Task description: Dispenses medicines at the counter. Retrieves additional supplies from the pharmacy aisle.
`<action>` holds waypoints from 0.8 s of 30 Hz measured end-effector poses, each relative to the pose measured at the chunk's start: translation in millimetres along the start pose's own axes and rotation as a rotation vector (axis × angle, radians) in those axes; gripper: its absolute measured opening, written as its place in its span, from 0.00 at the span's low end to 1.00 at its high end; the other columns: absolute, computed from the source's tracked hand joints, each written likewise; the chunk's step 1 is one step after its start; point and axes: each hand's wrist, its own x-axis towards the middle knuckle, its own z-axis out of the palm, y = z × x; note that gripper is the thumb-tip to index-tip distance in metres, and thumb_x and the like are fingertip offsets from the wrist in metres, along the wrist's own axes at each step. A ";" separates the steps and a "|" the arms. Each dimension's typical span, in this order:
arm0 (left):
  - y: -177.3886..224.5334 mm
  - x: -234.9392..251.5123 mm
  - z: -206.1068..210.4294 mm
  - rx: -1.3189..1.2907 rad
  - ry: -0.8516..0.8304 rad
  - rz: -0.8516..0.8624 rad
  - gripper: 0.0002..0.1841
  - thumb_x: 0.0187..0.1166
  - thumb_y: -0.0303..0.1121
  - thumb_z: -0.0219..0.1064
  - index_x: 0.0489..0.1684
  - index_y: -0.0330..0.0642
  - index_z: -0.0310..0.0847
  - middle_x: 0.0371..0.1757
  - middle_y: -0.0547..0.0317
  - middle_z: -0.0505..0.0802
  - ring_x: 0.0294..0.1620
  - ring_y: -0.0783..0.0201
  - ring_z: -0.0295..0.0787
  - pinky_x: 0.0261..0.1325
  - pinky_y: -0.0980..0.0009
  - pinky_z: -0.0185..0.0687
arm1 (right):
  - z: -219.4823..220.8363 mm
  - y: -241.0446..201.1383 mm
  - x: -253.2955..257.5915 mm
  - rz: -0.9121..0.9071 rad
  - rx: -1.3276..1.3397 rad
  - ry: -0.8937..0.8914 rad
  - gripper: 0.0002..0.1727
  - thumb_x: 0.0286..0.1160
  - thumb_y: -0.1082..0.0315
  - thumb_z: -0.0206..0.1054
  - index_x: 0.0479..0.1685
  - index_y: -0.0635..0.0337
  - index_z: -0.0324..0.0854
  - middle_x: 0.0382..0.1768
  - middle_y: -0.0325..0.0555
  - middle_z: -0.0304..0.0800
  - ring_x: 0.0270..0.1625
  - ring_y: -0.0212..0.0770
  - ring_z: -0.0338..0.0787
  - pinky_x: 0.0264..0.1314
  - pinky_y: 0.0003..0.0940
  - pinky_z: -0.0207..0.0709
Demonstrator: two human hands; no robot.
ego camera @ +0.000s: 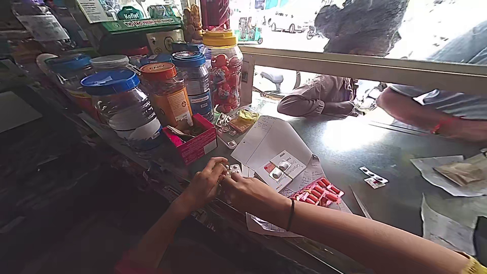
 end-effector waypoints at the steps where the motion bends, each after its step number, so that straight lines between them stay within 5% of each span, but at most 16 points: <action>1: -0.4 -0.7 1.3 -0.011 -0.008 -0.011 0.13 0.85 0.28 0.52 0.43 0.30 0.82 0.70 0.34 0.81 0.51 0.52 0.92 0.48 0.59 0.88 | 0.0 -3.3 -3.5 0.034 -0.009 -0.034 0.14 0.79 0.83 0.55 0.53 0.78 0.84 0.49 0.65 0.88 0.49 0.58 0.92 0.44 0.43 0.86; 3: 0.8 0.1 2.9 -0.035 -0.033 -0.045 0.12 0.86 0.28 0.54 0.45 0.29 0.83 0.75 0.31 0.77 0.58 0.48 0.90 0.56 0.59 0.87 | -6.8 -7.7 -12.7 0.090 0.029 -0.160 0.21 0.80 0.80 0.54 0.70 0.79 0.76 0.67 0.71 0.84 0.69 0.60 0.88 0.70 0.45 0.80; 5: 1.5 -1.0 5.6 -0.072 -0.058 -0.041 0.13 0.86 0.30 0.55 0.46 0.30 0.84 0.75 0.32 0.80 0.65 0.47 0.88 0.64 0.57 0.84 | -28.6 -3.2 -17.6 0.165 0.271 -0.410 0.30 0.83 0.79 0.52 0.86 0.77 0.59 0.84 0.72 0.65 0.87 0.62 0.69 0.88 0.50 0.60; 8: 6.2 -0.1 6.0 -0.113 -0.027 -0.010 0.17 0.87 0.34 0.54 0.55 0.35 0.88 0.76 0.38 0.83 0.80 0.47 0.78 0.79 0.57 0.74 | -56.7 19.4 -39.5 0.232 0.399 -0.348 0.26 0.79 0.83 0.53 0.78 0.70 0.73 0.81 0.63 0.74 0.81 0.58 0.78 0.81 0.53 0.69; 10: 12.3 -0.8 8.5 -0.066 -0.001 -0.070 0.19 0.88 0.37 0.52 0.59 0.37 0.88 0.78 0.40 0.82 0.84 0.45 0.73 0.82 0.51 0.69 | -71.8 38.8 -64.9 0.276 0.340 -0.182 0.22 0.75 0.84 0.56 0.65 0.64 0.85 0.71 0.56 0.86 0.63 0.53 0.91 0.61 0.48 0.84; 12: 21.5 0.1 11.8 -0.054 0.019 -0.200 0.22 0.90 0.41 0.48 0.60 0.41 0.89 0.76 0.44 0.84 0.80 0.47 0.78 0.77 0.47 0.74 | -88.4 59.7 -91.8 0.315 0.293 -0.140 0.22 0.70 0.82 0.58 0.58 0.58 0.91 0.57 0.47 0.92 0.45 0.44 0.92 0.44 0.43 0.85; 15: 51.8 11.2 13.3 0.053 0.004 -0.440 0.29 0.89 0.54 0.51 0.67 0.37 0.84 0.62 0.39 0.89 0.59 0.41 0.89 0.59 0.39 0.81 | -113.2 82.3 -118.9 0.425 0.354 -0.551 0.30 0.66 0.79 0.71 0.74 0.57 0.81 0.74 0.48 0.84 0.75 0.51 0.82 0.74 0.53 0.73; 17: 74.2 22.9 12.2 0.117 -0.141 -0.620 0.42 0.80 0.65 0.59 0.80 0.34 0.72 0.65 0.31 0.86 0.64 0.33 0.85 0.64 0.35 0.76 | -98.1 86.9 -126.3 0.371 0.367 -0.630 0.44 0.52 0.82 0.78 0.81 0.58 0.75 0.82 0.51 0.74 0.86 0.56 0.70 0.87 0.58 0.57; 20: 86.0 39.0 17.9 0.215 -0.300 -0.755 0.55 0.71 0.63 0.72 0.91 0.32 0.52 0.76 0.30 0.79 0.77 0.33 0.75 0.73 0.38 0.71 | -79.5 78.9 -126.1 0.326 0.241 -0.608 0.41 0.48 0.80 0.81 0.75 0.57 0.79 0.75 0.57 0.77 0.80 0.62 0.74 0.86 0.66 0.54; 24: 83.3 34.7 16.5 0.186 -0.237 -0.784 0.50 0.72 0.48 0.76 0.88 0.25 0.53 0.72 0.29 0.82 0.73 0.35 0.80 0.76 0.42 0.70 | -92.2 82.4 -126.8 0.308 0.251 -0.554 0.36 0.47 0.73 0.84 0.67 0.57 0.84 0.62 0.58 0.84 0.69 0.59 0.81 0.79 0.58 0.64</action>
